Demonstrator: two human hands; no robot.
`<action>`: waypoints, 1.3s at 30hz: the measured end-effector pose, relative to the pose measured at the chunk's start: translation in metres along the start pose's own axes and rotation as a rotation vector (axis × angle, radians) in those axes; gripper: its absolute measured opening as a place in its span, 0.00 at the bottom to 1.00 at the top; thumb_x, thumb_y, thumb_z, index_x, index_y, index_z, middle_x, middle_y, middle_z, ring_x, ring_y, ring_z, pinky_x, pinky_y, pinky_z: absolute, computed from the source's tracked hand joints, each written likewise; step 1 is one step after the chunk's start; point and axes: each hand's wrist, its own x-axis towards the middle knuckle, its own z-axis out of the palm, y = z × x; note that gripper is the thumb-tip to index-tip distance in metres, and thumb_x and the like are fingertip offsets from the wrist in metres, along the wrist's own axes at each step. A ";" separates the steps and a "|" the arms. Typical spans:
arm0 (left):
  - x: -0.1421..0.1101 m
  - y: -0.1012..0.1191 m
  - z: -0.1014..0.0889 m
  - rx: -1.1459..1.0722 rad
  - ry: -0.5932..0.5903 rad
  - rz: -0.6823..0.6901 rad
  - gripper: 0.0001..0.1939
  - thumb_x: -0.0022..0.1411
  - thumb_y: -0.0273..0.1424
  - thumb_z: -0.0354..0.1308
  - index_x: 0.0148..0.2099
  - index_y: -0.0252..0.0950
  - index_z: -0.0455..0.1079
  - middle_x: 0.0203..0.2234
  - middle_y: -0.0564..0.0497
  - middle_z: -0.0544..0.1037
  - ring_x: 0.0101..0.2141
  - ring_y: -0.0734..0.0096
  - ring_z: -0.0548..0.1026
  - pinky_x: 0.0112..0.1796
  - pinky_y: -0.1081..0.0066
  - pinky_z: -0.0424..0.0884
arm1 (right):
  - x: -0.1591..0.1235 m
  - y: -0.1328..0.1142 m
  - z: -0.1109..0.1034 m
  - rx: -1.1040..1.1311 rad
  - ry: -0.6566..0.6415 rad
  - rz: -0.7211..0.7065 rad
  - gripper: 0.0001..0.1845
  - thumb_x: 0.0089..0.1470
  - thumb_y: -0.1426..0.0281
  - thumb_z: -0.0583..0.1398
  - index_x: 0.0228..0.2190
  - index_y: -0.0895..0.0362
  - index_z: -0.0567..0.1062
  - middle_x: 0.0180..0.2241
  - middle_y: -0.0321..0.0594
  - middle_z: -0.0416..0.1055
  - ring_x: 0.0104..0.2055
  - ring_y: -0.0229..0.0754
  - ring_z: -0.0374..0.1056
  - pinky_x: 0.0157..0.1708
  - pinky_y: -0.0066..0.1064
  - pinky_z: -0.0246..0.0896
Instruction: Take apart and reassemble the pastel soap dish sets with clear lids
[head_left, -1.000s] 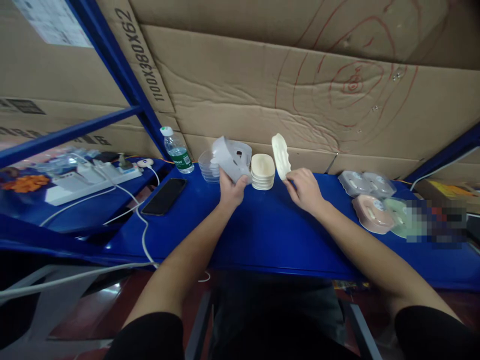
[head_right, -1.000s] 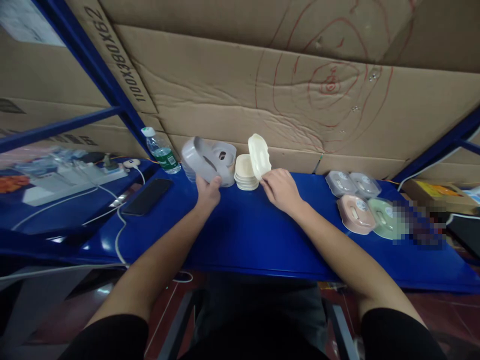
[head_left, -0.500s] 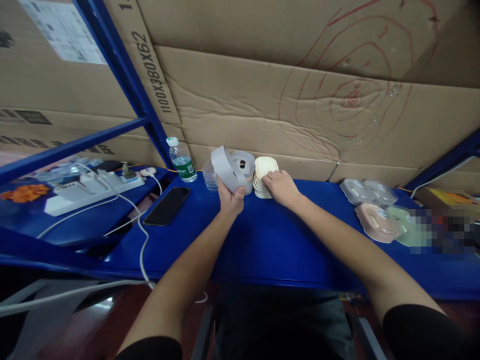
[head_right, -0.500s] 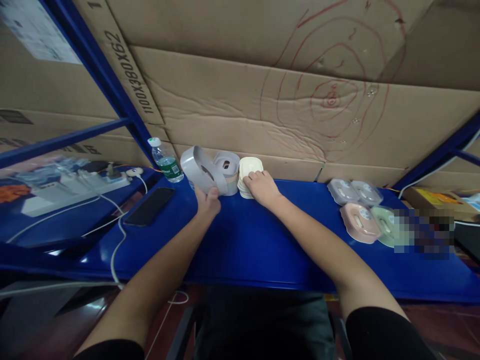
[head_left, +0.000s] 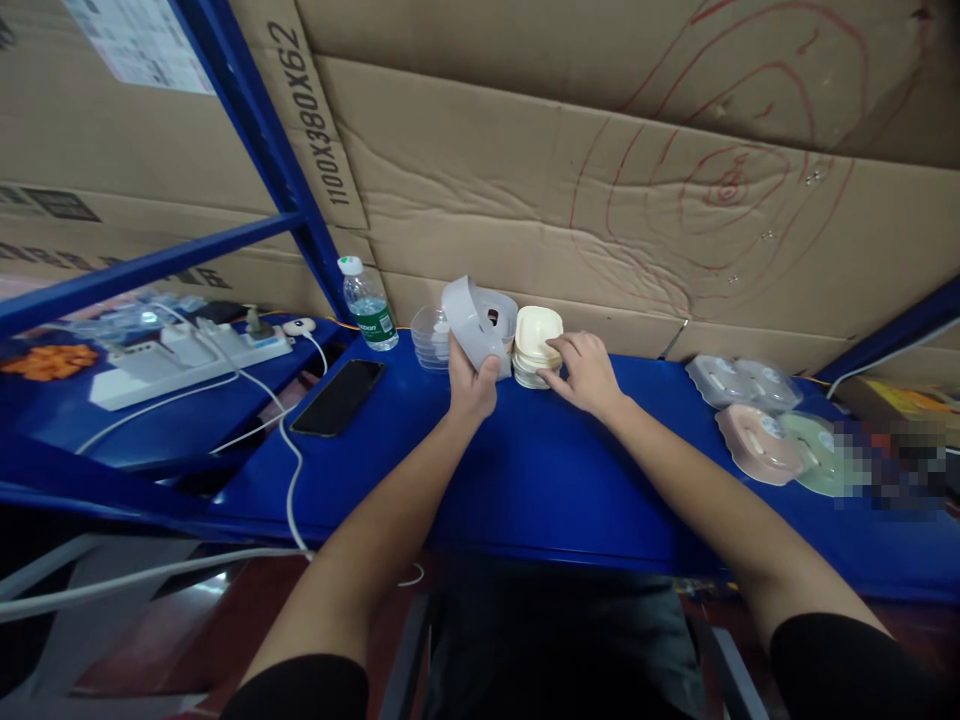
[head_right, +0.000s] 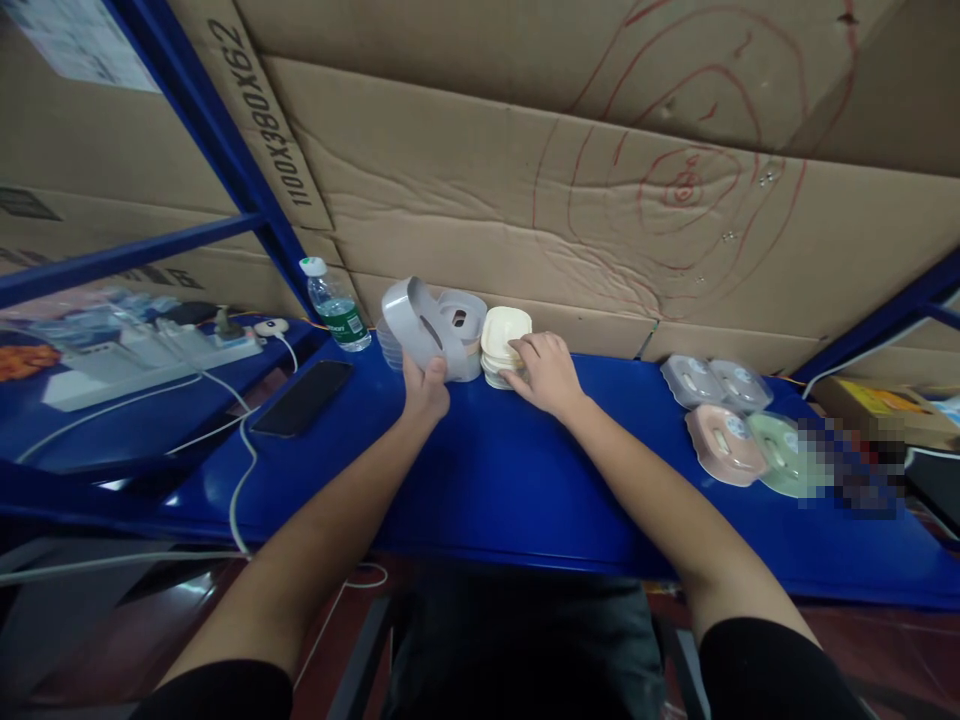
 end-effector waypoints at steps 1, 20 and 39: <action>0.000 0.001 0.000 -0.017 -0.004 -0.001 0.41 0.66 0.65 0.54 0.64 0.36 0.64 0.51 0.35 0.79 0.50 0.48 0.80 0.52 0.52 0.78 | -0.001 0.002 0.001 0.013 -0.003 -0.005 0.30 0.68 0.49 0.57 0.58 0.59 0.75 0.54 0.56 0.75 0.58 0.61 0.68 0.59 0.53 0.60; 0.001 0.020 0.017 -0.564 -0.039 -0.409 0.43 0.59 0.70 0.55 0.58 0.40 0.75 0.51 0.41 0.82 0.60 0.45 0.76 0.55 0.53 0.77 | -0.005 -0.022 -0.002 0.171 0.168 -0.184 0.23 0.67 0.53 0.60 0.59 0.47 0.74 0.65 0.48 0.70 0.74 0.61 0.57 0.69 0.62 0.56; 0.014 0.019 0.013 -0.342 0.147 -0.689 0.30 0.70 0.60 0.53 0.38 0.37 0.71 0.20 0.54 0.75 0.17 0.76 0.69 0.22 0.73 0.63 | 0.092 -0.056 -0.007 -0.021 -0.156 0.034 0.19 0.72 0.68 0.51 0.55 0.57 0.77 0.52 0.53 0.77 0.53 0.58 0.72 0.55 0.48 0.64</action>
